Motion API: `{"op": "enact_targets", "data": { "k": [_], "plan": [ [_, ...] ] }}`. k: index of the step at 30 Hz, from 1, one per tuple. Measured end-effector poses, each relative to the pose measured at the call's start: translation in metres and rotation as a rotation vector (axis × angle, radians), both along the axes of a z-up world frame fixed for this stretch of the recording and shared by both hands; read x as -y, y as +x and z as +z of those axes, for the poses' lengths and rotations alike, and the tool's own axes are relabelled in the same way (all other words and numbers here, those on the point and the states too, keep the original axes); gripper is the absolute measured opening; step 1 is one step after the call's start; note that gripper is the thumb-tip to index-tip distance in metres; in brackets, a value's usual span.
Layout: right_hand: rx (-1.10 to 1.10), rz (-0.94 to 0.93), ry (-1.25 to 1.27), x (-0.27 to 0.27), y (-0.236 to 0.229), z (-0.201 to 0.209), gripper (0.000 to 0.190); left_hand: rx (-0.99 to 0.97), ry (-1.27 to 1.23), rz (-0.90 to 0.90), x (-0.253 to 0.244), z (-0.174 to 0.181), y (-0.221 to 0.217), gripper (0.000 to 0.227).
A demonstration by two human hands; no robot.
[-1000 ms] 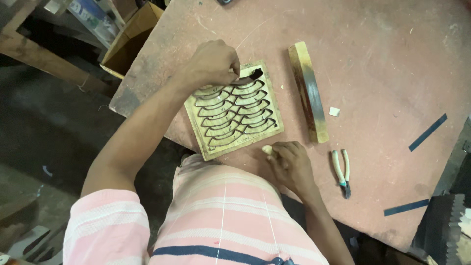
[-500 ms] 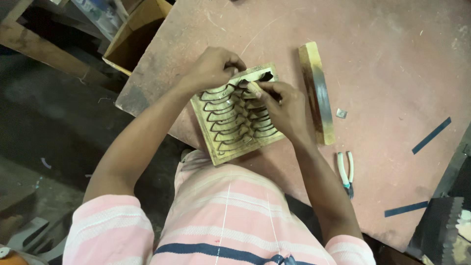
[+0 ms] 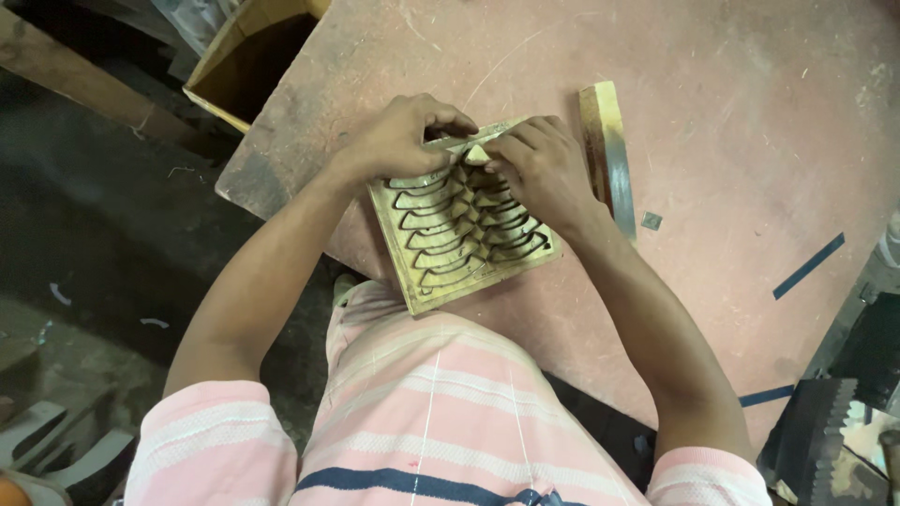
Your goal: The person places crescent-shaped pieces into a wooden mold, taps them with a wooden block, and uses pliers to adjust and secure them. The person then uses a marker to color the edges of the pieces within the mold.
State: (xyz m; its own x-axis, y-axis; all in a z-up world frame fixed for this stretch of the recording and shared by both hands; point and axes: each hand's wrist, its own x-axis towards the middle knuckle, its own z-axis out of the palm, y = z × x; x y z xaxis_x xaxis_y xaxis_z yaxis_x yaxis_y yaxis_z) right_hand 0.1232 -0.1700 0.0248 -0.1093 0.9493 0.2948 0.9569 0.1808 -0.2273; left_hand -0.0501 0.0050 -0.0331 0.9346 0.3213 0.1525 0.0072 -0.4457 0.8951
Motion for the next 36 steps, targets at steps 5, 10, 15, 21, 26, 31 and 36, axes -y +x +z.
{"op": "enact_targets", "data": {
  "k": [5, 10, 15, 21, 26, 31, 36],
  "plan": [
    [0.053, -0.025, 0.062, 0.003, -0.008, 0.005, 0.02, 0.054, 0.048, 0.036, 0.005, 0.001, -0.003, 0.049],
    [-0.332, -0.25, 0.115, 0.007, -0.021, 0.015, 0.034, 0.059, 0.036, 0.029, 0.003, 0.001, -0.003, 0.055],
    [-1.124, -0.347, 0.095, 0.022, -0.02, 0.006, 0.052, 0.03, 0.046, 0.025, 0.002, -0.007, 0.0, 0.058],
    [-0.769, -0.534, -0.061, 0.032, -0.012, -0.004, 0.028, 0.121, 0.134, -0.001, 0.001, -0.015, 0.001, 0.053],
    [-0.492, -0.363, -0.14, 0.034, -0.016, 0.008, 0.031, 0.104, 0.128, 0.007, 0.003, -0.014, 0.0, 0.049],
    [-0.39, -0.35, -0.147, 0.024, -0.022, 0.013, 0.023, 0.111, 0.108, 0.007, 0.003, -0.009, -0.001, 0.046],
    [-0.138, -0.2, -0.06, 0.011, -0.005, 0.009, 0.023, -0.09, -0.016, 0.075, 0.008, -0.005, 0.005, 0.03]
  ]
}}
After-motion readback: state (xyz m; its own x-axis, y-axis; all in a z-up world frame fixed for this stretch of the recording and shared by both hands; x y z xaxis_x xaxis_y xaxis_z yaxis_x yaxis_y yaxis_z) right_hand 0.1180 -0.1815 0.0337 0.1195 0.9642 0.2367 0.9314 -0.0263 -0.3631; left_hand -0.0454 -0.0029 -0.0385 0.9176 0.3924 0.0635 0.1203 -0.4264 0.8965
